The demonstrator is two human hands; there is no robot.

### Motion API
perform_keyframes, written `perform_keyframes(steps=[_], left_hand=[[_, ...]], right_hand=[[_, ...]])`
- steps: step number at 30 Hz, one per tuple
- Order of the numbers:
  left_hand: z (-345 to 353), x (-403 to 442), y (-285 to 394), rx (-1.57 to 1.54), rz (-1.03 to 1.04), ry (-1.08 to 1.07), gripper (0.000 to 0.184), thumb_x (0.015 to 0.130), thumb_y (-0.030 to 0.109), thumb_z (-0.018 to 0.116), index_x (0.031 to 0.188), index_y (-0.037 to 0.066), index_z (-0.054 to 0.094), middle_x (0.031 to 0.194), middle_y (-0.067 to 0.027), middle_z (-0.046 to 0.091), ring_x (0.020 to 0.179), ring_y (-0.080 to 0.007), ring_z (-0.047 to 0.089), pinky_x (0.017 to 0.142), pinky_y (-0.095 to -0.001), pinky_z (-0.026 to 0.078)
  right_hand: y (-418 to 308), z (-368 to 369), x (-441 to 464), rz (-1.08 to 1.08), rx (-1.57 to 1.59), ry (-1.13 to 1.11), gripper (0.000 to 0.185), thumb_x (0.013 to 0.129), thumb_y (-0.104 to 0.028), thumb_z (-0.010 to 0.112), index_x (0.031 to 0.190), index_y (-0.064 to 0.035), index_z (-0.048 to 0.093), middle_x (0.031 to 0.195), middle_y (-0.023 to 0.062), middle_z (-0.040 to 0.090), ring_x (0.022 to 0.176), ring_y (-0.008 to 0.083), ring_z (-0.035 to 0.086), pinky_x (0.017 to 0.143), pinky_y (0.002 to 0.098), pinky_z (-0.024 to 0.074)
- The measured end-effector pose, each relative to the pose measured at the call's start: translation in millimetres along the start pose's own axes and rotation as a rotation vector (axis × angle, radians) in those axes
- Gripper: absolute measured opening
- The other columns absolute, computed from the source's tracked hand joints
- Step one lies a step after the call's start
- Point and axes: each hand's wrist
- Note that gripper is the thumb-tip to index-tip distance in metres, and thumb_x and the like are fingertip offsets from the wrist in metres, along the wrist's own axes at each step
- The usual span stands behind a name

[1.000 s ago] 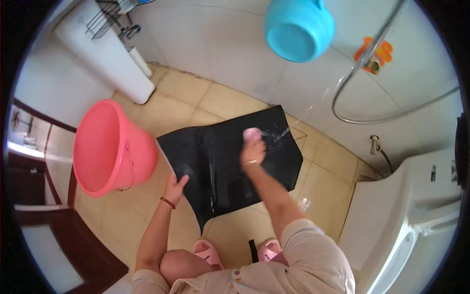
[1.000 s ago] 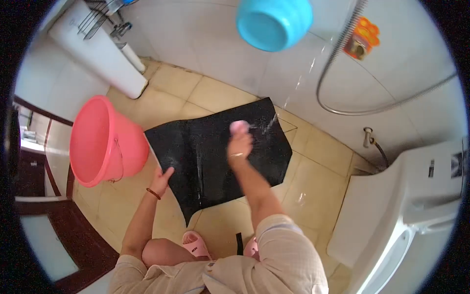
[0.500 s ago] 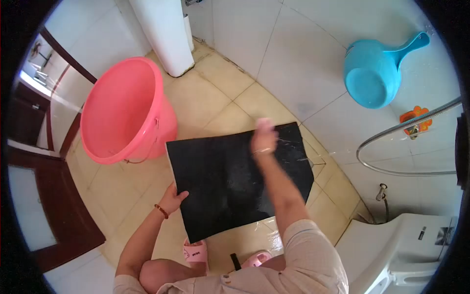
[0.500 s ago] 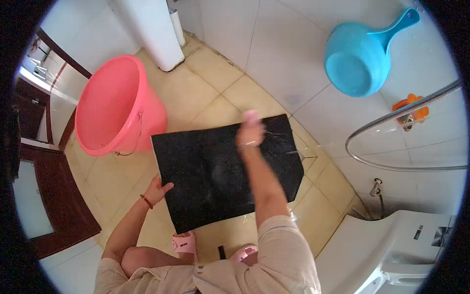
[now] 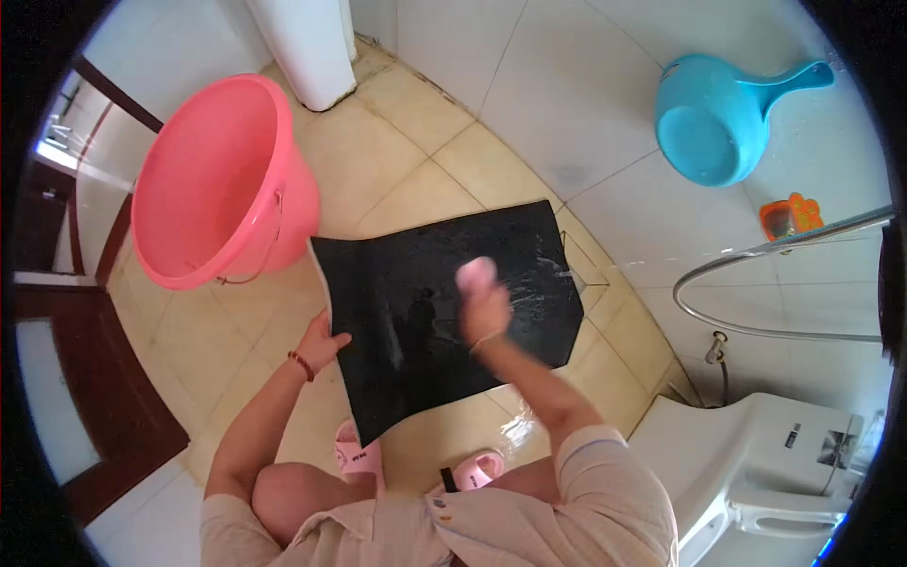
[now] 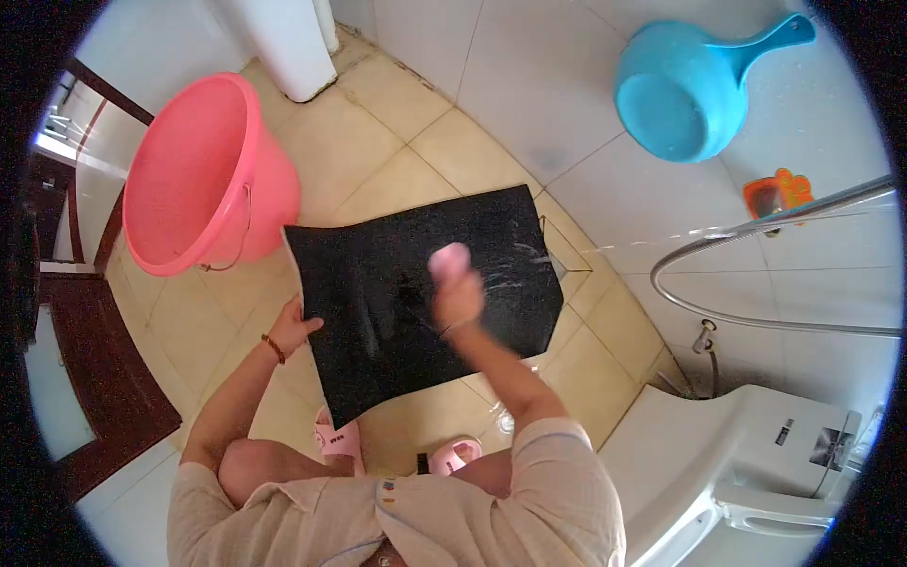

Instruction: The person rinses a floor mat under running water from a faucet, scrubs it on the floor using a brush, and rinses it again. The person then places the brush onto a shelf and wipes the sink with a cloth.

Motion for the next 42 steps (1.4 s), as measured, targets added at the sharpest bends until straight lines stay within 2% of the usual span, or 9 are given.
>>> perform_keyframes(steps=[5, 12, 20, 22, 28, 32, 34, 37, 42], left_hand=[[13.4, 19.4, 22.4, 0.059, 0.063, -0.065, 0.048, 0.074, -0.012, 0.051, 0.119, 0.001, 0.044, 0.107, -0.0082, 0.057, 0.097, -0.0172, 0.054, 0.085, -0.0312, 0.043], [-12.0, 21.5, 1.2, 0.126, 0.020, 0.067, 0.052, 0.072, -0.017, 0.048, 0.120, 0.002, 0.044, 0.116, -0.0093, 0.053, 0.106, -0.0190, 0.050, 0.090, -0.0317, 0.038], [-12.3, 33.6, 7.0, 0.315, 0.093, 0.046, 0.056, 0.069, -0.018, 0.047, 0.121, 0.000, 0.043, 0.118, -0.0079, 0.052, 0.109, -0.0191, 0.047, 0.094, -0.0305, 0.034], [-19.3, 36.3, 0.9, 0.349, 0.122, 0.038, 0.058, 0.068, -0.018, 0.047, 0.122, 0.000, 0.042, 0.118, -0.0083, 0.051, 0.110, -0.0191, 0.047, 0.095, -0.0309, 0.033], [-24.8, 38.7, -28.5, 0.143, 0.016, -0.066, 0.058, 0.072, -0.017, 0.044, 0.125, 0.003, 0.038, 0.118, -0.0093, 0.051, 0.111, -0.0214, 0.047, 0.093, -0.0348, 0.037], [-34.2, 27.7, -17.4, 0.015, -0.152, -0.158, 0.056, 0.074, -0.015, 0.044, 0.126, 0.007, 0.037, 0.114, -0.0074, 0.054, 0.103, -0.0205, 0.053, 0.082, -0.0355, 0.045], [-41.3, 31.9, -38.2, 0.114, -0.234, -0.162, 0.056, 0.075, -0.014, 0.043, 0.126, 0.010, 0.037, 0.110, -0.0055, 0.056, 0.094, -0.0188, 0.057, 0.071, -0.0341, 0.050], [-41.8, 11.5, -28.2, 0.117, -0.208, -0.083, 0.052, 0.077, -0.011, 0.045, 0.124, 0.011, 0.039, 0.106, -0.0038, 0.057, 0.087, -0.0159, 0.058, 0.066, -0.0309, 0.051], [-63.6, 7.2, -79.9, -0.109, -0.157, -0.064, 0.045, 0.081, -0.003, 0.048, 0.123, 0.013, 0.039, 0.104, -0.0019, 0.057, 0.080, -0.0142, 0.058, 0.057, -0.0283, 0.048]], right_hand=[[-47.9, 12.7, -110.6, -0.419, -0.053, -0.363, 0.018, 0.074, -0.020, 0.056, 0.085, -0.0062, 0.058, 0.083, 0.0154, 0.058, 0.079, 0.0267, 0.057, 0.070, 0.0422, 0.0459], [172.0, -22.2, 17.5, 0.608, -0.383, 0.158, 0.049, 0.079, -0.018, 0.050, 0.125, -0.0077, 0.034, 0.090, 0.0132, 0.054, 0.075, 0.0273, 0.056, 0.061, 0.0404, 0.0436], [-3.3, 37.2, -168.5, -0.423, -0.089, -0.044, 0.042, 0.074, -0.021, 0.055, 0.115, -0.0161, 0.047, 0.086, 0.0137, 0.051, 0.074, 0.0300, 0.052, 0.061, 0.0423, 0.0404], [60.1, 27.7, -132.9, -0.159, -0.354, -0.496, 0.039, 0.073, -0.022, 0.056, 0.111, -0.0175, 0.050, 0.090, 0.0132, 0.052, 0.077, 0.0283, 0.053, 0.063, 0.0414, 0.0397], [131.4, -34.9, -23.5, 0.611, -0.300, 0.056, 0.059, 0.079, -0.018, 0.049, 0.133, -0.0190, 0.024, 0.088, 0.0116, 0.049, 0.078, 0.0273, 0.052, 0.062, 0.0420, 0.0430], [-53.6, 37.3, -37.9, 0.367, -0.079, 0.105, 0.042, 0.081, -0.024, 0.050, 0.119, -0.0102, 0.040, 0.084, 0.0152, 0.054, 0.073, 0.0312, 0.056, 0.060, 0.0437, 0.0443], [-148.2, 32.6, -57.8, -0.231, 0.124, -0.402, 0.034, 0.082, -0.026, 0.048, 0.112, -0.0096, 0.047, 0.086, 0.0146, 0.055, 0.076, 0.0316, 0.055, 0.069, 0.0470, 0.0441], [-135.6, 67.8, -18.1, -0.353, -0.153, -0.079, 0.027, 0.080, -0.024, 0.050, 0.103, -0.0114, 0.055, 0.091, 0.0090, 0.054, 0.087, 0.0250, 0.050, 0.074, 0.0448, 0.0380], [-6.1, 24.7, 124.9, 0.482, -0.361, 0.080, 0.034, 0.086, -0.028, 0.043, 0.115, -0.0100, 0.044, 0.098, 0.0097, 0.049, 0.089, 0.0245, 0.050, 0.074, 0.0412, 0.0404]])
Point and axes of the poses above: each hand's wrist, its own x-axis towards the middle knuckle, its own z-axis out of the palm, y = z × x
